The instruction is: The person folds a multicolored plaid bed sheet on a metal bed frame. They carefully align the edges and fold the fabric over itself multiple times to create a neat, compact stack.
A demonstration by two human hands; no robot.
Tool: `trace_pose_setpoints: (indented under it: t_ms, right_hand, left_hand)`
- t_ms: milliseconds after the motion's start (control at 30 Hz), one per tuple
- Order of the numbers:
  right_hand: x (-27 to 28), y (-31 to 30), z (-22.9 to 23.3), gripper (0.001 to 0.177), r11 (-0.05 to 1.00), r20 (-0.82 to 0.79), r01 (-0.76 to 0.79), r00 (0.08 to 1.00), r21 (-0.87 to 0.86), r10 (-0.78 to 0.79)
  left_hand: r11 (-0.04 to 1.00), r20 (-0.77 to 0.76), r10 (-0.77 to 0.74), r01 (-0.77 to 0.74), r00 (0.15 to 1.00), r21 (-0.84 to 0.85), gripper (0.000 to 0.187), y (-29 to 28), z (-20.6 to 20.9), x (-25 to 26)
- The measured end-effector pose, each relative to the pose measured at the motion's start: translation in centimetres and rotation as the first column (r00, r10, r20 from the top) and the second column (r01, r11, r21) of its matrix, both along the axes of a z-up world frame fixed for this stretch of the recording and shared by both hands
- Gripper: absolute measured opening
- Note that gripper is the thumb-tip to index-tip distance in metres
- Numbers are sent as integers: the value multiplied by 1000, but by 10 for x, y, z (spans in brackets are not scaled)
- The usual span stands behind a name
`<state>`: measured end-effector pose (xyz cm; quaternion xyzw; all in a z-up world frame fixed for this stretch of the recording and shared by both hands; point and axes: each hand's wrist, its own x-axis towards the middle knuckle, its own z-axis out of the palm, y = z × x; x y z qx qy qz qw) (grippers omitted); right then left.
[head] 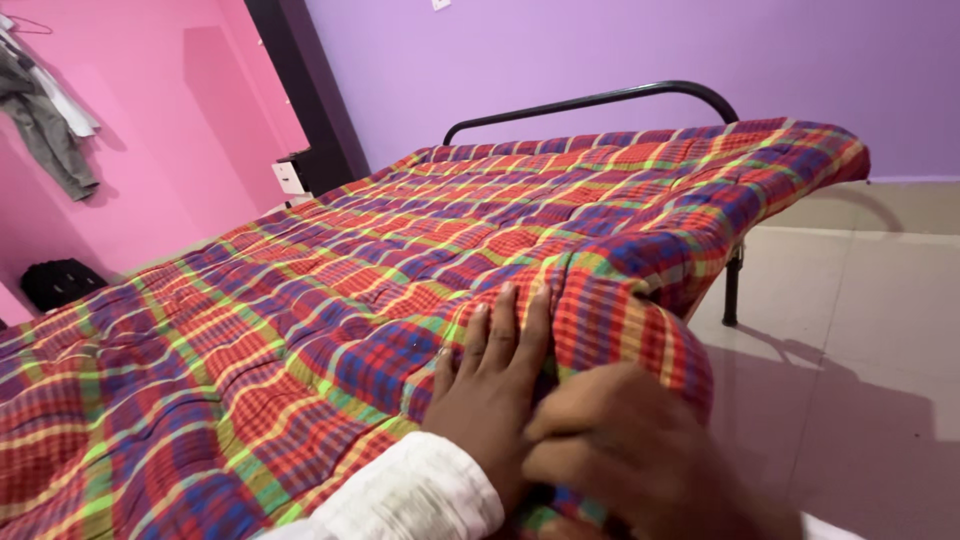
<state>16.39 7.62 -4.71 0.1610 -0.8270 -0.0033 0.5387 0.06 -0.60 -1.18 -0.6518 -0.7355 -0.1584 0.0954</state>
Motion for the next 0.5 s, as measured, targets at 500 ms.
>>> trace_pose_setpoints:
  t_ms: [500]
  right_hand:
    - [0,81,-19,68,980,97,120,986,161,-137]
  left_hand:
    - [924,220,-10,-75,975,374,60,-7,16,7]
